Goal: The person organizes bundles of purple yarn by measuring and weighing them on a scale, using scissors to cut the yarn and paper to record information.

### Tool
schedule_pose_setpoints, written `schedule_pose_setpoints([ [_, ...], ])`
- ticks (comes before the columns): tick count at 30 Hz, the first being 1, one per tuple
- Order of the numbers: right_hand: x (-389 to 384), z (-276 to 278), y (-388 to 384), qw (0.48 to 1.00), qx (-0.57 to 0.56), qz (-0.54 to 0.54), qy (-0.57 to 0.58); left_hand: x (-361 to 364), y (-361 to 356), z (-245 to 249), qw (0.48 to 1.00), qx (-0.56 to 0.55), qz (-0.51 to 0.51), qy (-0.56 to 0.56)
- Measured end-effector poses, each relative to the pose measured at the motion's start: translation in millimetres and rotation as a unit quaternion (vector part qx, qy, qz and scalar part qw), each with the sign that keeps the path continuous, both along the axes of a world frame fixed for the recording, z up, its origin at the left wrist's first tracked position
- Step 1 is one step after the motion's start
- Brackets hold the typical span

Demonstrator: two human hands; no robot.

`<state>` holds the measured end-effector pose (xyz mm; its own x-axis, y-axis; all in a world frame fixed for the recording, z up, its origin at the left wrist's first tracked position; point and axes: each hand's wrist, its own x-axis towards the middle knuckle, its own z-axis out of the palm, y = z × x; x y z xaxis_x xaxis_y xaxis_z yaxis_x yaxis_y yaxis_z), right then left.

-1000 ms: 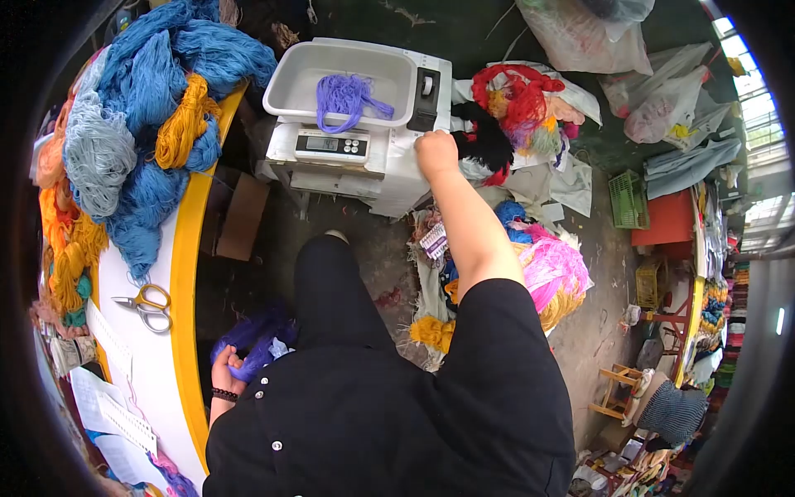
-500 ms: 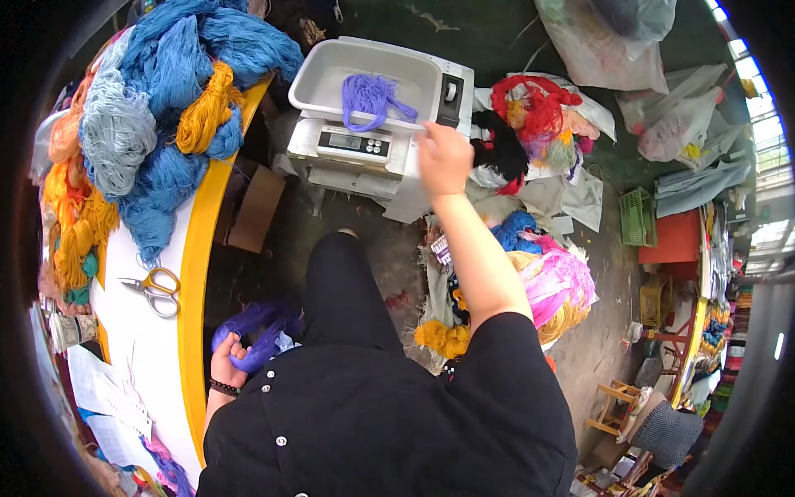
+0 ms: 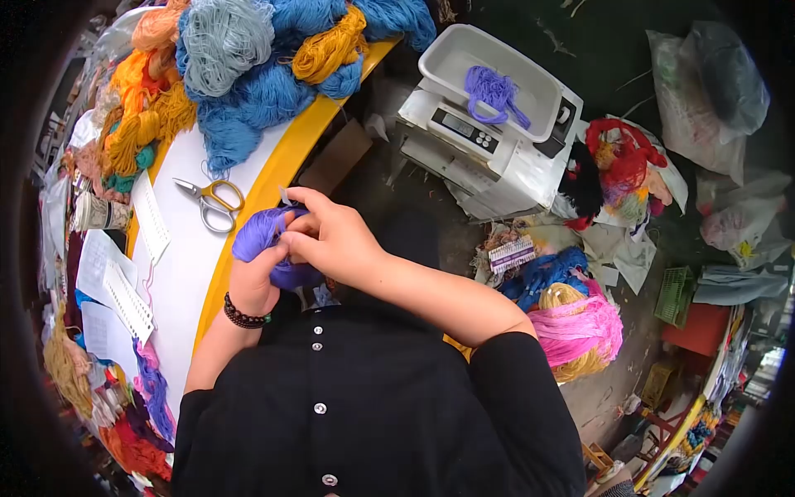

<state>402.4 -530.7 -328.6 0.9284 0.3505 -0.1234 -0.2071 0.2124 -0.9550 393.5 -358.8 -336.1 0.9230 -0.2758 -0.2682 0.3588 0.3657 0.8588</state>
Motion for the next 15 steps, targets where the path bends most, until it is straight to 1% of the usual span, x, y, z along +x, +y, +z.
schedule_pose_setpoints([
  [1, -1, 1, 4, 1.000, -0.021, 0.002, 0.008, -2, 0, -4, 1.000, 0.018, 0.002, -0.013],
  [3, -3, 5, 7, 0.999, -0.044, -0.012, 0.015, -5, 0, -5, 1.000, -0.003, -0.012, -0.014],
  [5, -5, 1, 9, 0.998, 0.010, -0.052, 0.046, -8, -2, -6, 1.000, -0.008, 0.002, -0.017],
  [6, -6, -1, 8, 0.997, 0.029, -0.049, 0.049, -9, -1, -5, 1.000, -0.012, 0.003, -0.017],
  [8, -9, 3, 6, 0.997, 0.022, -0.047, 0.053, -11, 2, -2, 0.998, -0.051, -0.027, 0.027],
  [9, -10, 5, 5, 0.997, 0.019, -0.046, 0.057, -12, 3, -2, 0.998, -0.053, -0.025, 0.026],
  [12, -16, 9, 7, 0.997, 0.027, -0.046, 0.062, -15, 7, -3, 0.998, -0.054, -0.034, 0.028],
  [13, -17, 10, 9, 0.997, 0.026, -0.044, 0.062, -16, 7, -3, 0.999, -0.035, -0.023, 0.034],
  [15, -21, 8, 14, 0.996, 0.003, -0.078, 0.030, -18, 7, -5, 0.999, -0.017, -0.012, 0.041],
])
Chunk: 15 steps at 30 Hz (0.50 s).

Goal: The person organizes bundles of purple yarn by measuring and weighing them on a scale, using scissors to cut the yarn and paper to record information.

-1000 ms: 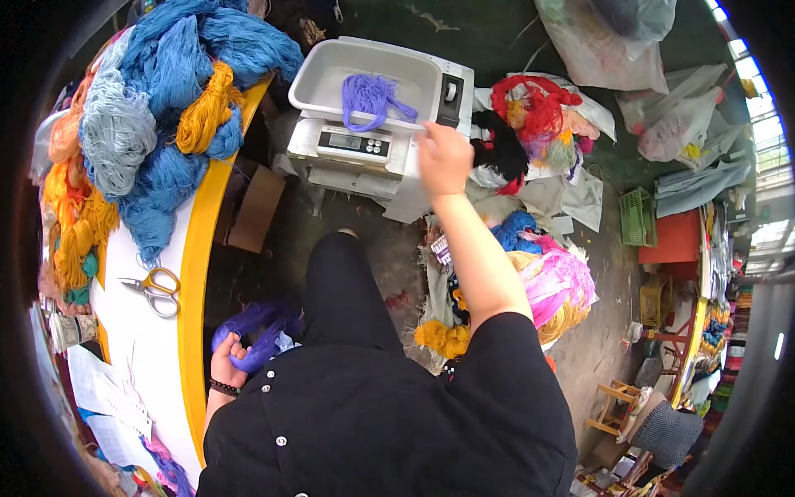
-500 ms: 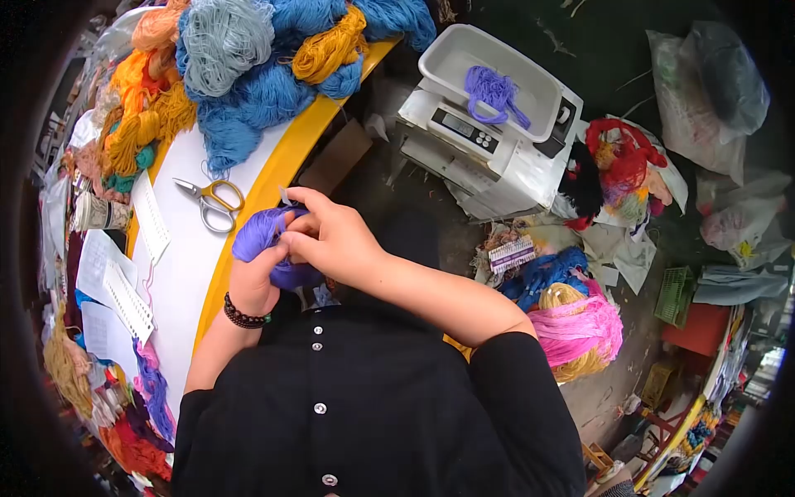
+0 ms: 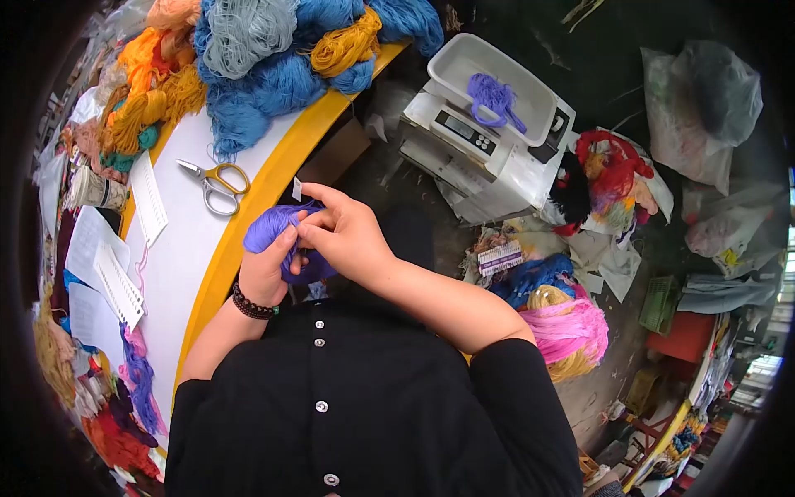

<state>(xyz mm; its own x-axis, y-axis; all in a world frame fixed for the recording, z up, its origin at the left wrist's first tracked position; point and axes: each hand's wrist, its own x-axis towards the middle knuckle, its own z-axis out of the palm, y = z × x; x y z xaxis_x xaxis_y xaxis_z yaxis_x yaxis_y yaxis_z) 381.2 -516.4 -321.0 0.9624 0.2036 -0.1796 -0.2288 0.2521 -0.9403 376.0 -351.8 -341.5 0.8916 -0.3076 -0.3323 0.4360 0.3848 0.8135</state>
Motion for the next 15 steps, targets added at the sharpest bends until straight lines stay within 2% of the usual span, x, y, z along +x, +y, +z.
schedule_pose_setpoints([
  [2, -4, -7, 3, 1.000, -0.001, -0.006, -0.009, -1, 0, -5, 0.999, 0.025, 0.020, -0.002],
  [6, -7, -6, 4, 0.999, -0.010, -0.037, -0.025, -4, -6, -7, 0.997, -0.006, 0.076, -0.030],
  [8, -6, -1, 4, 0.997, 0.035, -0.060, -0.024, -2, -4, -7, 0.992, -0.053, 0.111, 0.023],
  [9, -5, 5, 2, 0.993, 0.103, -0.052, 0.008, -2, -1, -10, 0.992, -0.083, 0.092, 0.026],
  [10, -2, 6, -2, 0.993, 0.101, -0.053, 0.006, -1, 1, -14, 0.992, -0.085, 0.091, 0.025],
  [12, 5, 8, -13, 0.984, 0.151, 0.011, 0.090, -1, 3, -21, 0.971, -0.197, 0.104, 0.083],
  [15, 15, 40, -37, 0.971, 0.204, 0.028, 0.123, 5, 28, -38, 0.915, -0.358, 0.025, 0.182],
])
